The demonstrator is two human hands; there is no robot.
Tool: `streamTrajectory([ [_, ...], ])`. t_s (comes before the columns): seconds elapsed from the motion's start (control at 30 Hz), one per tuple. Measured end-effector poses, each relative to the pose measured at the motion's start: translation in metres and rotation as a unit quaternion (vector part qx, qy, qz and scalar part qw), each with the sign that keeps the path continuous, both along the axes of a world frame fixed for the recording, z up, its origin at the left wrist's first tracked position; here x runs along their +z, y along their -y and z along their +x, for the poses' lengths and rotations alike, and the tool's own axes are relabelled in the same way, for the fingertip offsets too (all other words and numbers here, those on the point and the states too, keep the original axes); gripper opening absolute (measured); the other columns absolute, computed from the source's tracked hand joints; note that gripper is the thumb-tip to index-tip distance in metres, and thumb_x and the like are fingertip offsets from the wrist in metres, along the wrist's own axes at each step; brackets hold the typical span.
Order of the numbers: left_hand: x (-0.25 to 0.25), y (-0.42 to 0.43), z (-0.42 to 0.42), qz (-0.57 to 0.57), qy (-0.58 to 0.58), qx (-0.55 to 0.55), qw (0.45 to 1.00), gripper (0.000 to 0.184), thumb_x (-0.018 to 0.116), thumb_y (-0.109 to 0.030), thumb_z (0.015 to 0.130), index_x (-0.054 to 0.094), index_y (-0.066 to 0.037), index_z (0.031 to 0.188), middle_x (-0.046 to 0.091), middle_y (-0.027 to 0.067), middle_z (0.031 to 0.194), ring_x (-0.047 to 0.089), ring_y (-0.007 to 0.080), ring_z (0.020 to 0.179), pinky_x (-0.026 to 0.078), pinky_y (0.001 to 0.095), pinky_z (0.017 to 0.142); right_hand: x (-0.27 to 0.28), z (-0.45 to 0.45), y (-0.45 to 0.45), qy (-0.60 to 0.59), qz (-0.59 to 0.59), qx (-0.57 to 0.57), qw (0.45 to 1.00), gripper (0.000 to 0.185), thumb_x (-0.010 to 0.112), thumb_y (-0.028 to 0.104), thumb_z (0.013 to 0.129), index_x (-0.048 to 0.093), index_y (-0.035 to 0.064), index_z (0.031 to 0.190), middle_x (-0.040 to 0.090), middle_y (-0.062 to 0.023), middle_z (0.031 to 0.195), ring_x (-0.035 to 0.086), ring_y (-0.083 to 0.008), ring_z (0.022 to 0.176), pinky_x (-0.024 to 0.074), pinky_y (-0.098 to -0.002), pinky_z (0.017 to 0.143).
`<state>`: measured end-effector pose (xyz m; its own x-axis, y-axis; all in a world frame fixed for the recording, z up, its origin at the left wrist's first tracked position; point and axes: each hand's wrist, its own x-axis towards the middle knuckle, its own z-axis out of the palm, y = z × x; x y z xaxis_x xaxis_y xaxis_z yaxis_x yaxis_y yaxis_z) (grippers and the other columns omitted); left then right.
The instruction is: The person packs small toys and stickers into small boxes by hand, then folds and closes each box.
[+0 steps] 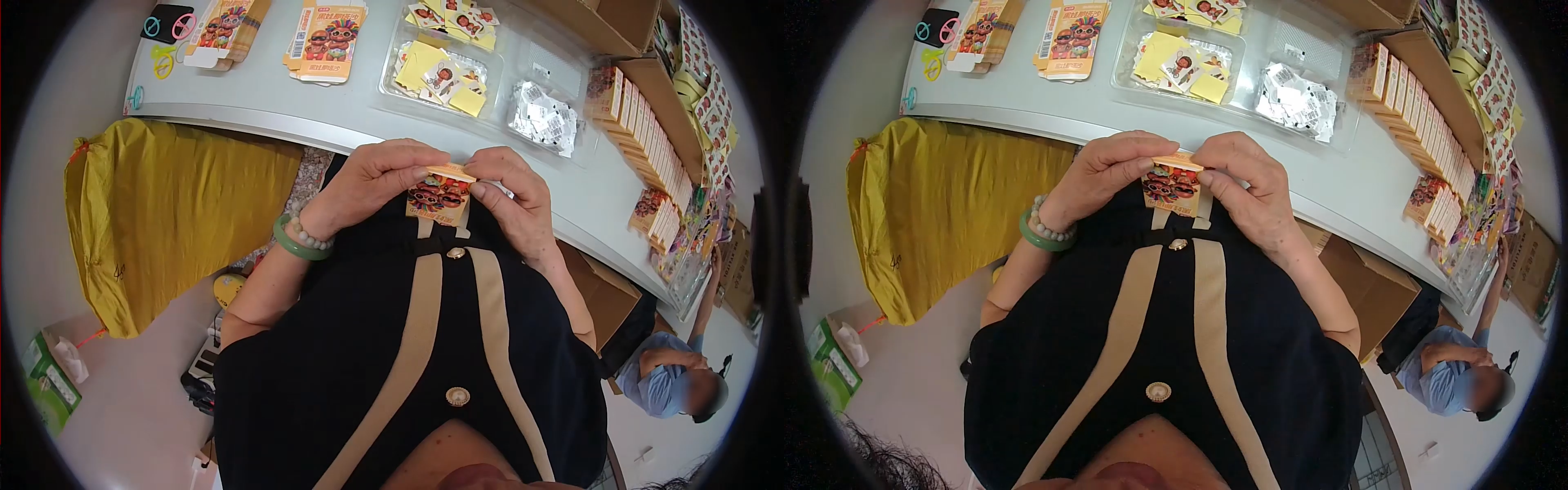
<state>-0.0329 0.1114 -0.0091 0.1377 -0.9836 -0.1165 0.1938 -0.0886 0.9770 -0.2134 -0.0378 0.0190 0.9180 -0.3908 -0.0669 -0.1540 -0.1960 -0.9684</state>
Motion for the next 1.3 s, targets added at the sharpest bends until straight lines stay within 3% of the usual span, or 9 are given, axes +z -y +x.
streamTrajectory([
  [0.23, -0.001, -0.004, 0.001, 0.031, -0.025, 0.001, 0.999, 0.025, 0.053, -0.008, 0.091, 0.062, -0.002, 0.114, 0.06, 0.0077, 0.111, 0.056, 0.0158, 0.104, 0.044, 0.0266, 0.09, 0.007, 0.004, -0.007, -0.008, -0.18, 0.027, 0.983, 0.014, 0.06, 0.001, 0.082, 0.064, 0.0003, 0.096, 0.06, -0.0106, 0.1, 0.058, -0.0207, 0.092, 0.0454, -0.0297, 0.081],
  [0.4, 0.003, 0.001, -0.001, 0.016, -0.016, -0.006, 1.0, 0.026, 0.054, -0.008, 0.091, 0.061, -0.002, 0.115, 0.061, 0.0082, 0.112, 0.056, 0.0158, 0.104, 0.043, 0.0265, 0.091, 0.008, 0.007, 0.009, -0.044, 0.027, 0.014, 0.999, 0.01, 0.06, 0.002, 0.083, 0.062, -0.0005, 0.092, 0.06, -0.0105, 0.094, 0.057, -0.0212, 0.087, 0.0458, -0.0292, 0.077],
  [0.53, 0.003, 0.003, -0.002, 0.002, 0.01, -0.006, 1.0, 0.027, 0.055, -0.007, 0.09, 0.06, -0.002, 0.116, 0.061, 0.0082, 0.112, 0.056, 0.0159, 0.104, 0.043, 0.0267, 0.091, 0.008, 0.017, 0.0, -0.069, 0.017, 0.004, 0.997, 0.006, 0.058, 0.0, 0.082, 0.06, -0.0008, 0.088, 0.06, -0.0104, 0.089, 0.057, -0.0223, 0.083, 0.0456, -0.0301, 0.073],
  [0.6, 0.006, 0.002, -0.002, 0.0, 0.044, -0.009, 0.999, 0.029, 0.057, -0.005, 0.088, 0.06, -0.002, 0.117, 0.06, 0.0083, 0.112, 0.057, 0.0159, 0.102, 0.044, 0.0269, 0.09, 0.008, 0.017, -0.009, -0.085, -0.192, -0.009, 0.978, 0.004, 0.058, -0.001, 0.081, 0.057, -0.0008, 0.085, 0.059, -0.0099, 0.087, 0.057, -0.0229, 0.08, 0.0455, -0.0301, 0.071],
  [0.7, -0.001, 0.001, -0.003, 0.029, -0.023, -0.001, 0.999, 0.03, 0.058, -0.003, 0.087, 0.06, -0.003, 0.117, 0.061, 0.0074, 0.112, 0.057, 0.0138, 0.101, 0.045, 0.0255, 0.089, 0.005, 0.017, -0.011, -0.022, -0.32, 0.026, 0.947, 0.006, 0.059, -0.002, 0.081, 0.056, -0.0006, 0.086, 0.059, -0.0099, 0.089, 0.058, -0.024, 0.079, 0.0459, -0.0297, 0.069],
  [0.83, -0.006, 0.0, -0.004, 0.088, -0.094, -0.007, 0.992, 0.035, 0.059, -0.001, 0.086, 0.057, -0.003, 0.121, 0.059, 0.0063, 0.117, 0.055, 0.0118, 0.104, 0.045, 0.0248, 0.09, 0.006, 0.014, -0.006, 0.002, -0.326, 0.042, 0.944, 0.007, 0.06, 0.0, 0.081, 0.057, -0.0008, 0.088, 0.06, -0.0117, 0.091, 0.059, -0.0262, 0.084, 0.0467, -0.0307, 0.072],
  [0.9, -0.005, 0.0, -0.005, 0.072, -0.217, 0.004, 0.973, 0.04, 0.058, -0.001, 0.087, 0.052, -0.002, 0.126, 0.056, 0.0056, 0.123, 0.054, 0.011, 0.108, 0.045, 0.0249, 0.092, 0.001, 0.01, -0.005, 0.0, -0.153, 0.033, 0.988, 0.01, 0.06, 0.001, 0.083, 0.059, -0.0007, 0.093, 0.061, -0.0135, 0.095, 0.06, -0.027, 0.09, 0.0468, -0.0316, 0.076],
  [1.13, -0.008, 0.001, -0.005, 0.072, -0.204, 0.003, 0.976, 0.042, 0.057, -0.001, 0.088, 0.048, -0.002, 0.129, 0.054, 0.0058, 0.126, 0.053, 0.012, 0.11, 0.045, 0.0261, 0.094, -0.005, 0.008, 0.002, -0.005, -0.075, 0.001, 0.997, 0.016, 0.059, 0.003, 0.085, 0.061, -0.0013, 0.1, 0.061, -0.0125, 0.1, 0.058, -0.0232, 0.096, 0.0458, -0.0301, 0.082],
  [1.3, -0.003, 0.005, -0.014, 0.07, -0.282, 0.008, 0.957, 0.061, 0.061, -0.002, 0.086, 0.032, -0.005, 0.14, 0.054, 0.0086, 0.12, 0.053, 0.013, 0.109, 0.046, 0.0278, 0.092, -0.007, 0.009, 0.008, -0.026, 0.159, -0.052, 0.986, 0.009, 0.059, 0.001, 0.085, 0.062, -0.0026, 0.093, 0.06, -0.0083, 0.1, 0.056, -0.0158, 0.095, 0.0432, -0.0265, 0.085],
])
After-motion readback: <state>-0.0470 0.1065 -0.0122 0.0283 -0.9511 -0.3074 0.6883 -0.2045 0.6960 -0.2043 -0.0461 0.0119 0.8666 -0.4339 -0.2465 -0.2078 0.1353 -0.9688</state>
